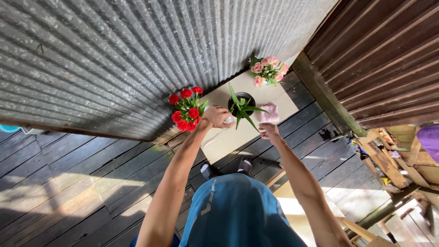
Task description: Cleaning the leaves of an aloe vera plant using a spray bottle and a cloth.
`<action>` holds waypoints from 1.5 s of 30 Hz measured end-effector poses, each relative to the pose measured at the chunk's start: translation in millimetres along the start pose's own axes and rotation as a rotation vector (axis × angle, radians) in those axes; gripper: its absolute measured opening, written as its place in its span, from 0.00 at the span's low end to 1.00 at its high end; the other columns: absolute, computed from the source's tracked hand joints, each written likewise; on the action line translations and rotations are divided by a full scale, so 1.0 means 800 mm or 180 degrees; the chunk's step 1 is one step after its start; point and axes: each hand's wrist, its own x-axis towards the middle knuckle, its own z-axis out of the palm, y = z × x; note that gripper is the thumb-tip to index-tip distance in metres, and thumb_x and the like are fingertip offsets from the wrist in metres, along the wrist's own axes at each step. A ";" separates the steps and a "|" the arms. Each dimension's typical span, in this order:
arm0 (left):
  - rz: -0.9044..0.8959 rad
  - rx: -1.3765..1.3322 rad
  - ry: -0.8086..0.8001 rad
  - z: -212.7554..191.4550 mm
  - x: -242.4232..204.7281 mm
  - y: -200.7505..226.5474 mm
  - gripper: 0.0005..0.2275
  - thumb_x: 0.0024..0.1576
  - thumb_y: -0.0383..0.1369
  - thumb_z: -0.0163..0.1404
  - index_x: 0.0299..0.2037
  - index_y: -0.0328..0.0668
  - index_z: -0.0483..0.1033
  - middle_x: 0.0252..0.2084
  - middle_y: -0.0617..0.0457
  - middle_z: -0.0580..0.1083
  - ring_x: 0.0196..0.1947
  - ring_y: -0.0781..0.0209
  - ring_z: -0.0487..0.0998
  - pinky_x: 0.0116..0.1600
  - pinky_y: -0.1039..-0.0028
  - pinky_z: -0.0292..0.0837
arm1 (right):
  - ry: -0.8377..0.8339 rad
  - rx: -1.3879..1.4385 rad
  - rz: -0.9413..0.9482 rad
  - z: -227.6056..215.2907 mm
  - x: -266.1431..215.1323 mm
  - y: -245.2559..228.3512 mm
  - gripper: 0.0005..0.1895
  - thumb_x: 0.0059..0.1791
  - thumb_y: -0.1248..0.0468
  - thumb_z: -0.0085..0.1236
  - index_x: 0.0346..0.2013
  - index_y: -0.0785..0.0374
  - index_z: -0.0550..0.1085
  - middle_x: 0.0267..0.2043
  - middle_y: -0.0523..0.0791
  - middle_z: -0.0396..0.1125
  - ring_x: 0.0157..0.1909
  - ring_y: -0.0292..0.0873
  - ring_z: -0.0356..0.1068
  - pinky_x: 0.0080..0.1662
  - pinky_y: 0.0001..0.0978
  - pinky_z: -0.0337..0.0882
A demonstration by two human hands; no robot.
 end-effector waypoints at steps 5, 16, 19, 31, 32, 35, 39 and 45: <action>-0.2838 -0.0673 0.1107 0.000 0.015 0.013 0.22 0.58 0.58 0.46 0.18 0.58 0.73 0.12 0.52 0.69 0.21 0.46 0.78 0.25 0.64 0.70 | -0.0212 -0.0408 -0.0426 -0.007 0.022 -0.049 0.21 0.48 0.56 0.65 0.53 0.62 0.75 0.41 0.46 0.76 0.34 0.43 0.74 0.41 0.45 0.80; -0.0049 0.0207 0.0808 -0.044 -0.006 0.021 0.21 0.50 0.61 0.49 0.19 0.56 0.67 0.19 0.58 0.69 0.18 0.57 0.75 0.26 0.68 0.73 | -0.0423 -0.1905 -0.1296 0.038 0.058 -0.060 0.21 0.55 0.51 0.55 0.50 0.65 0.78 0.39 0.54 0.77 0.32 0.52 0.78 0.29 0.38 0.80; -0.0985 -0.0296 0.0984 -0.048 -0.004 0.031 0.20 0.54 0.57 0.48 0.20 0.54 0.68 0.18 0.54 0.69 0.18 0.52 0.76 0.24 0.67 0.71 | -0.0370 -0.1693 -0.1081 0.051 0.076 -0.056 0.20 0.56 0.50 0.53 0.50 0.64 0.78 0.40 0.54 0.77 0.32 0.53 0.79 0.29 0.40 0.82; -0.1177 -0.0065 0.0893 -0.058 -0.028 0.042 0.15 0.50 0.53 0.52 0.21 0.57 0.70 0.18 0.56 0.70 0.19 0.52 0.76 0.24 0.66 0.72 | -0.0483 -0.0958 -0.0130 0.074 0.173 -0.018 0.16 0.54 0.50 0.48 0.43 0.58 0.75 0.33 0.40 0.75 0.30 0.39 0.74 0.39 0.34 0.79; -0.1201 -0.0076 0.0880 -0.057 -0.029 0.041 0.15 0.51 0.54 0.51 0.21 0.57 0.70 0.19 0.56 0.71 0.19 0.52 0.77 0.25 0.66 0.72 | -0.0443 -0.0792 -0.0031 0.077 0.177 -0.016 0.15 0.53 0.50 0.50 0.42 0.57 0.74 0.32 0.40 0.74 0.31 0.38 0.73 0.39 0.34 0.78; -0.1208 0.0044 0.0836 -0.043 -0.037 0.028 0.14 0.49 0.54 0.51 0.22 0.59 0.71 0.20 0.57 0.72 0.22 0.53 0.78 0.27 0.66 0.73 | -0.0469 -0.0510 0.0188 0.088 0.113 -0.042 0.17 0.52 0.51 0.52 0.47 0.59 0.73 0.38 0.43 0.75 0.35 0.40 0.74 0.43 0.36 0.80; -0.1540 -0.0227 0.0860 -0.046 -0.041 0.026 0.16 0.53 0.54 0.49 0.23 0.56 0.71 0.20 0.56 0.73 0.22 0.50 0.78 0.26 0.64 0.72 | -0.0398 -0.0123 0.0372 0.098 0.122 -0.023 0.14 0.53 0.52 0.50 0.46 0.57 0.72 0.38 0.42 0.74 0.34 0.39 0.72 0.44 0.38 0.81; -0.2740 -0.0414 0.1340 -0.067 -0.032 0.032 0.16 0.56 0.53 0.49 0.21 0.60 0.70 0.16 0.54 0.70 0.21 0.48 0.78 0.27 0.65 0.71 | -0.0417 0.1171 0.0754 0.121 0.158 0.007 0.08 0.53 0.56 0.52 0.39 0.55 0.67 0.35 0.43 0.74 0.31 0.39 0.73 0.33 0.28 0.79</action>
